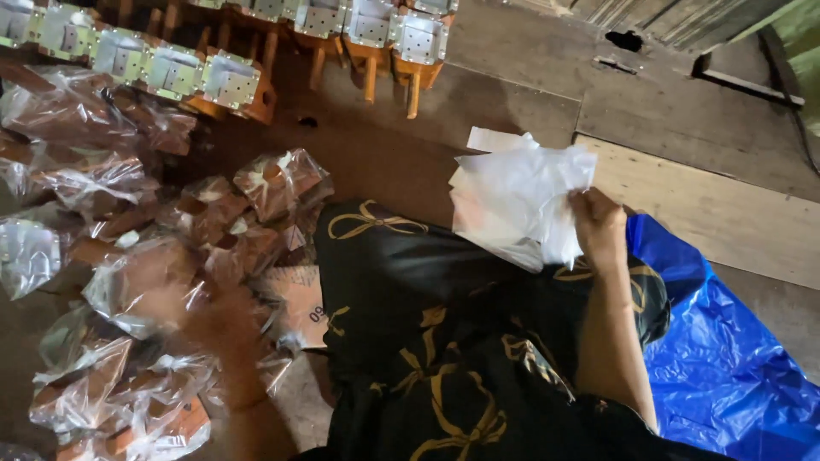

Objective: Packaging small wooden components into individual plastic bags at a natural pace.

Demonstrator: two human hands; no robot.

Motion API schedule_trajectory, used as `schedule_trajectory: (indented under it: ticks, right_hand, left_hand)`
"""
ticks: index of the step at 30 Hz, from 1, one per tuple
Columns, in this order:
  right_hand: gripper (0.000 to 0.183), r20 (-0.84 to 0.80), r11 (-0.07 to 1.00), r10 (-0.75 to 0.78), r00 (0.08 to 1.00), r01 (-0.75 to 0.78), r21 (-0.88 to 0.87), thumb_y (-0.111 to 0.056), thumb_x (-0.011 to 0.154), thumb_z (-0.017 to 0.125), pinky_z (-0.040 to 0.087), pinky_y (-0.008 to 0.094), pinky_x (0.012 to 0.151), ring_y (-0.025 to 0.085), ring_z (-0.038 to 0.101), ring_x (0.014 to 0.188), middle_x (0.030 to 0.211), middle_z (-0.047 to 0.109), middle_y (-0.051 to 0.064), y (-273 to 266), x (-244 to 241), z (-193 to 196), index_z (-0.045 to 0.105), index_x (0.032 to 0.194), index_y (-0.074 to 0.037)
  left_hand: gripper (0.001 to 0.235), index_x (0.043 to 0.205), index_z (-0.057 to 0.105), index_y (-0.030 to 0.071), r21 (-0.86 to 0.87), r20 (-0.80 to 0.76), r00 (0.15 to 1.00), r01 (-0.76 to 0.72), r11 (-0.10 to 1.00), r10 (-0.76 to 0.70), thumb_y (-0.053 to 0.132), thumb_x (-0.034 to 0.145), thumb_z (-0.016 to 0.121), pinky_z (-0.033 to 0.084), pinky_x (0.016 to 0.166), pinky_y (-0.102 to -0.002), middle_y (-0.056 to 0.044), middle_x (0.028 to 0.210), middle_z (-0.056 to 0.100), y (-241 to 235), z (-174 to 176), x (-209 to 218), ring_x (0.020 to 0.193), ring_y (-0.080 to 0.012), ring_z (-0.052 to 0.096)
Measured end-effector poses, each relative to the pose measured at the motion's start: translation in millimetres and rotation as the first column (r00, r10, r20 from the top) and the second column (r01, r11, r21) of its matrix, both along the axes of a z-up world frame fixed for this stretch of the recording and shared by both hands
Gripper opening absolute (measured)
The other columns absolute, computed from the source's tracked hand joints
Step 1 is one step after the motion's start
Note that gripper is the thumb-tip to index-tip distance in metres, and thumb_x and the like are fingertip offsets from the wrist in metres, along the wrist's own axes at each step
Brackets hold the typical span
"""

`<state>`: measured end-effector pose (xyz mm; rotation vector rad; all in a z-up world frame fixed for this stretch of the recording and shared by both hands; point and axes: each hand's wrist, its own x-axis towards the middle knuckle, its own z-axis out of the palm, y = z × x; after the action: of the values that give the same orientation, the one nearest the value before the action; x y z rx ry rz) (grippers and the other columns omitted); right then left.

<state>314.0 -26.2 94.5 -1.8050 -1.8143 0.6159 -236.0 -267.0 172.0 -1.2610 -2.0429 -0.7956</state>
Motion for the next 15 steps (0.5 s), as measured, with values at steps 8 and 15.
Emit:
schedule_trajectory:
  ticks: [8, 15]
  right_hand:
    - [0.029, 0.254, 0.953, 0.037, 0.966, -0.111, 0.283, -0.026, 0.086, 0.096, 0.048, 0.04, 0.1, 0.031, 0.064, 0.107, 0.104, 0.065, 0.01, -43, -43, 148, 0.075, 0.088, -0.006]
    - [0.013, -0.544, 0.996, 0.088, 0.835, -0.073, 0.049, -0.01, 0.099, 0.073, 0.054, 0.03, 0.082, 0.014, 0.062, 0.087, 0.09, 0.071, 0.012, -83, -101, 233, 0.07, 0.104, 0.001]
  left_hand:
    - [0.035, 0.123, 0.07, 0.018, 0.14, 0.431, 0.574, 0.719, 0.68, -0.696, 0.031, 0.09, 0.077, 0.038, 0.114, -0.048, -0.007, 0.137, 0.063, 119, 30, 193, 0.132, -0.0317, 0.056]
    - [0.088, 0.144, 0.051, 0.006, 0.457, 0.499, 0.195, 0.769, 0.448, -0.844, 0.055, 0.078, 0.082, 0.04, 0.116, -0.053, -0.02, 0.144, 0.055, 151, 96, 233, 0.134, -0.0422, 0.054]
